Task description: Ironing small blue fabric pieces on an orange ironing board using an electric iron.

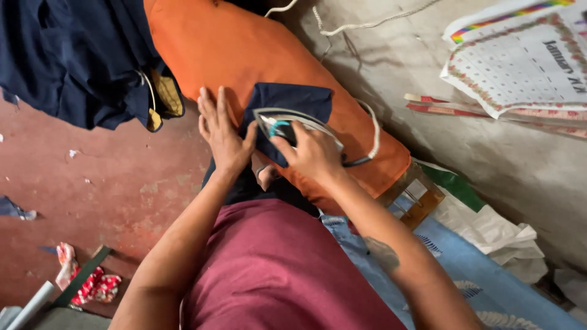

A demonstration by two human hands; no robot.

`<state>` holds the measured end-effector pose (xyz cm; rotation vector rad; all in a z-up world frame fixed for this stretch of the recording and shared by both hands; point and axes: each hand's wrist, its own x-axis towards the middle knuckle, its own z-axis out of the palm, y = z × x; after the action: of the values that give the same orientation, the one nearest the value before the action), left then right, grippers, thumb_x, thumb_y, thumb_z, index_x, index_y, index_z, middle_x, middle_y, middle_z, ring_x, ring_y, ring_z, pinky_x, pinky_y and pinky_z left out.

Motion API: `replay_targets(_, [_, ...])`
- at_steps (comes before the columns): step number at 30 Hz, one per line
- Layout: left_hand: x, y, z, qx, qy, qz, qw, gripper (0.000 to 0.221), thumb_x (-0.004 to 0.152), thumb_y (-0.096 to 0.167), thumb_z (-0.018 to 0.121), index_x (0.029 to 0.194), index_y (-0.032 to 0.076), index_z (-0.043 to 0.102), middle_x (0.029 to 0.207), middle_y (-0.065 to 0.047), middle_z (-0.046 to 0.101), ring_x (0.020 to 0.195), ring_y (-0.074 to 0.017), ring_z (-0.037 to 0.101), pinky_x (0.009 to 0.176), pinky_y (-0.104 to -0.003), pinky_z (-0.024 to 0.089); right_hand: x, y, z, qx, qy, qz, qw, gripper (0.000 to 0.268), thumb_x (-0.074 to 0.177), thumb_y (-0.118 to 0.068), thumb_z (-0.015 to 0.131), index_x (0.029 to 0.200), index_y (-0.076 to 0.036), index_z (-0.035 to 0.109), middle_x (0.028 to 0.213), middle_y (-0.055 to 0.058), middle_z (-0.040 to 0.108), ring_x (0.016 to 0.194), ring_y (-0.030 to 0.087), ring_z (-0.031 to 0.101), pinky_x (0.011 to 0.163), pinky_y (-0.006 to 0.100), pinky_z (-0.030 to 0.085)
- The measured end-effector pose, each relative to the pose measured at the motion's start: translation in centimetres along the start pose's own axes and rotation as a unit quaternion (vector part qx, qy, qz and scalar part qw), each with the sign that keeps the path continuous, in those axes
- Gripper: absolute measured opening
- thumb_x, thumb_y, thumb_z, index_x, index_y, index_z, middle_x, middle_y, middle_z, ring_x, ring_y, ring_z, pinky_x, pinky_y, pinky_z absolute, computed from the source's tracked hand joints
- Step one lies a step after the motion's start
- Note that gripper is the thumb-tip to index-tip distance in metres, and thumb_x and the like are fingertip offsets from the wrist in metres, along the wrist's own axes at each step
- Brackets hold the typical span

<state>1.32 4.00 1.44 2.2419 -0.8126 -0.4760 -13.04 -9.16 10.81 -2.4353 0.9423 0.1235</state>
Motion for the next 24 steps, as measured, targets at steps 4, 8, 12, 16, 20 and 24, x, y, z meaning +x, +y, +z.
replay_targets(4, [0.1, -3.0, 0.6, -0.004, 0.05, 0.016, 0.999, 0.098, 0.089, 0.03, 0.08, 0.169, 0.02, 0.023, 0.171, -0.022, 0.013, 0.157, -0.046, 0.016, 0.119, -0.066, 0.024, 1.9, -2.0, 0.6, 0.015, 0.021, -0.001, 1.0, 0.055, 0.095, -0.066, 0.051, 0.1, -0.011, 0.058, 0.065, 0.021, 0.07, 0.069, 0.043, 0.074, 0.059, 0.052, 0.057])
replay_targets(8, [0.1, -4.6, -1.0, -0.02, 0.095, 0.022, 0.995, 0.084, 0.096, 0.036, 0.07, 0.167, 0.02, 0.029, 0.17, -0.018, 0.02, 0.157, -0.0398, 0.021, 0.116, -0.065, 0.028, -0.3, 0.3, -0.1, 0.052, 0.012, -0.023, 0.998, 0.053, 0.096, -0.064, 0.054, 0.1, -0.012, 0.059, 0.067, 0.024, 0.07, 0.072, 0.044, 0.074, 0.06, 0.052, 0.056])
replay_targets(12, [-0.3, -4.6, -4.5, -0.043, 0.144, 0.036, 0.988, 0.066, 0.089, 0.008, 0.072, 0.152, 0.019, 0.053, 0.138, -0.011, 0.062, 0.128, -0.0322, 0.059, 0.102, -0.048, 0.046, -1.2, 3.1, 0.3, 0.002, -0.038, 0.014, 0.999, 0.057, 0.094, -0.068, 0.054, 0.106, -0.013, 0.06, 0.067, 0.023, 0.07, 0.073, 0.044, 0.073, 0.061, 0.052, 0.057])
replay_targets(16, [-1.2, -4.9, -5.0, -0.08, 0.148, -0.014, 0.986, 0.038, 0.095, 0.006, 0.071, 0.128, 0.024, 0.073, 0.092, -0.001, 0.079, 0.084, -0.0223, 0.076, 0.077, -0.032, 0.059, 1.8, 0.0, 0.8, 0.001, -0.03, -0.018, 0.999, 0.057, 0.095, -0.071, 0.051, 0.101, -0.015, 0.059, 0.066, 0.02, 0.07, 0.07, 0.041, 0.074, 0.06, 0.049, 0.057])
replay_targets(20, [-2.0, -5.1, -3.6, -0.13, 0.118, -0.065, 0.982, 0.024, 0.096, 0.01, 0.071, 0.114, 0.025, 0.077, 0.081, -0.003, 0.076, 0.073, -0.0232, 0.075, 0.066, -0.032, 0.058, 5.1, -4.1, 1.6, 0.018, -0.02, -0.023, 0.999, 0.057, 0.094, -0.071, 0.048, 0.1, -0.015, 0.057, 0.065, 0.02, 0.07, 0.07, 0.043, 0.074, 0.06, 0.054, 0.056])
replay_targets(24, [-3.0, -4.2, -2.1, -0.143, 0.053, -0.14, 0.978, 0.01, 0.097, 0.022, 0.072, 0.105, 0.025, 0.077, 0.08, -0.001, 0.076, 0.074, -0.0214, 0.075, 0.067, -0.032, 0.056, 7.6, -6.9, 1.6, 0.022, -0.029, -0.026, 0.999, 0.061, 0.095, -0.072, 0.039, 0.103, -0.014, 0.058, 0.073, 0.024, 0.072, 0.077, 0.045, 0.075, 0.066, 0.056, 0.058])
